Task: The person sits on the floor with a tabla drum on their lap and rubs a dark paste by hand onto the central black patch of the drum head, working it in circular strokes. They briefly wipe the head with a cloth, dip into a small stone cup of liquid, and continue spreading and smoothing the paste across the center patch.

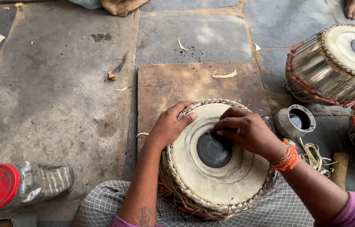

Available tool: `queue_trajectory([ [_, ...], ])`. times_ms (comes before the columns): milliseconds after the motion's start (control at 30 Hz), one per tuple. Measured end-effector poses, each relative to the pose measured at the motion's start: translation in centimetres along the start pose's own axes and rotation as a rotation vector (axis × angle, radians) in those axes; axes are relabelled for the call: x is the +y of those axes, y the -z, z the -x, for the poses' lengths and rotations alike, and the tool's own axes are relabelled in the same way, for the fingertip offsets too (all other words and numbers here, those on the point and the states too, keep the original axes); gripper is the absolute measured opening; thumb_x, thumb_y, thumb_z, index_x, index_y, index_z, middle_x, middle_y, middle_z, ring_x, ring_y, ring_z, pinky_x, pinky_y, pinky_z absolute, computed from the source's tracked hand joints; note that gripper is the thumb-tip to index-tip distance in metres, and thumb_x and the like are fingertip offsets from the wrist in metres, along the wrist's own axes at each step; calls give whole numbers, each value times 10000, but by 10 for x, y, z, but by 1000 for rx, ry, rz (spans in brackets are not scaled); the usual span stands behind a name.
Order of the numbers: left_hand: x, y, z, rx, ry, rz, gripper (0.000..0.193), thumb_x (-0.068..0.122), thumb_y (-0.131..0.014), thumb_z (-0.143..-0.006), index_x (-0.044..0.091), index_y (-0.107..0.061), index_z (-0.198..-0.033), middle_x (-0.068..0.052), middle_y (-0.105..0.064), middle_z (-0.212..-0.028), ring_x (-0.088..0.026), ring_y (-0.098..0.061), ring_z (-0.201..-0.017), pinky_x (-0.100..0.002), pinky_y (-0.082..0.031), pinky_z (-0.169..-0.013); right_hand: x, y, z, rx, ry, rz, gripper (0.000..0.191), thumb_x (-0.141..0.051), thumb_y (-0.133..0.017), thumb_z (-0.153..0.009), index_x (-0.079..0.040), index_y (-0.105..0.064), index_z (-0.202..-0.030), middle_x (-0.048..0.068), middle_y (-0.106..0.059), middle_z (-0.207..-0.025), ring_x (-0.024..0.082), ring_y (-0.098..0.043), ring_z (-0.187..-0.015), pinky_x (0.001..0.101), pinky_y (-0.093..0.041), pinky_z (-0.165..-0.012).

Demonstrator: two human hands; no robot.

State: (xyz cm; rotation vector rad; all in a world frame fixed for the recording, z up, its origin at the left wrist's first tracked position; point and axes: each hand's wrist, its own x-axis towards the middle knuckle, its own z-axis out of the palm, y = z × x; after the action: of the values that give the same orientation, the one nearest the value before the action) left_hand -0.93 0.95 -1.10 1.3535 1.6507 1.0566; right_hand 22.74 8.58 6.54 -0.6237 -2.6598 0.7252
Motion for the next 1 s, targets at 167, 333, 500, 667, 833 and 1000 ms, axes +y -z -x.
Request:
queue_trajectory([
  [167,1,0,0,-7,10,46,582,494,-662,-907,143,-620,-1370,-143,-712,-1297,-279,-691,-1209,-417,-532,-1005,4,2,17,49,-7,68,163,-140,-782,-819,-111,-798,-978,53,-726,-939,227,-727,-802,349,-598,-680],
  [333,-4,-2,-1,52,21,-45,606,520,-698,-877,114,-650,-1324,-144,-723,-1268,-288,-689,-1200,-419,-525,-1013,-18,-9,60,107,-258,59,163,-178,-785,-818,-119,-811,-967,41,-741,-928,188,-754,-712,321,-619,-619],
  [500,-4,-4,2,171,-83,-201,585,511,-727,-881,81,-675,-1274,-157,-705,-1279,-320,-668,-1201,-437,-514,-1014,-47,-34,92,318,-286,-2,166,-167,-797,-803,-109,-808,-958,39,-749,-964,174,-765,-781,306,-625,-662],
  [667,7,1,14,165,159,-609,553,573,-709,-909,132,-665,-1239,-74,-723,-1253,-280,-649,-1219,-514,-417,-1124,-10,-17,73,375,-299,-89,166,-131,-789,-841,-73,-781,-996,35,-755,-987,170,-762,-844,314,-599,-730],
  [833,17,6,12,143,32,-314,711,541,-717,-866,175,-519,-1443,-126,-538,-1452,-334,-526,-1316,-520,-411,-1054,11,0,51,200,-216,-160,167,-117,-785,-844,-86,-783,-1009,38,-743,-973,174,-752,-869,316,-600,-745],
  [1000,10,1,4,-15,6,-56,667,529,-660,-879,239,-538,-1467,-117,-591,-1475,-276,-570,-1362,-434,-465,-1104,3,1,27,113,-29,-44,173,-142,-787,-834,-103,-782,-1002,46,-731,-986,204,-740,-862,331,-596,-740],
])
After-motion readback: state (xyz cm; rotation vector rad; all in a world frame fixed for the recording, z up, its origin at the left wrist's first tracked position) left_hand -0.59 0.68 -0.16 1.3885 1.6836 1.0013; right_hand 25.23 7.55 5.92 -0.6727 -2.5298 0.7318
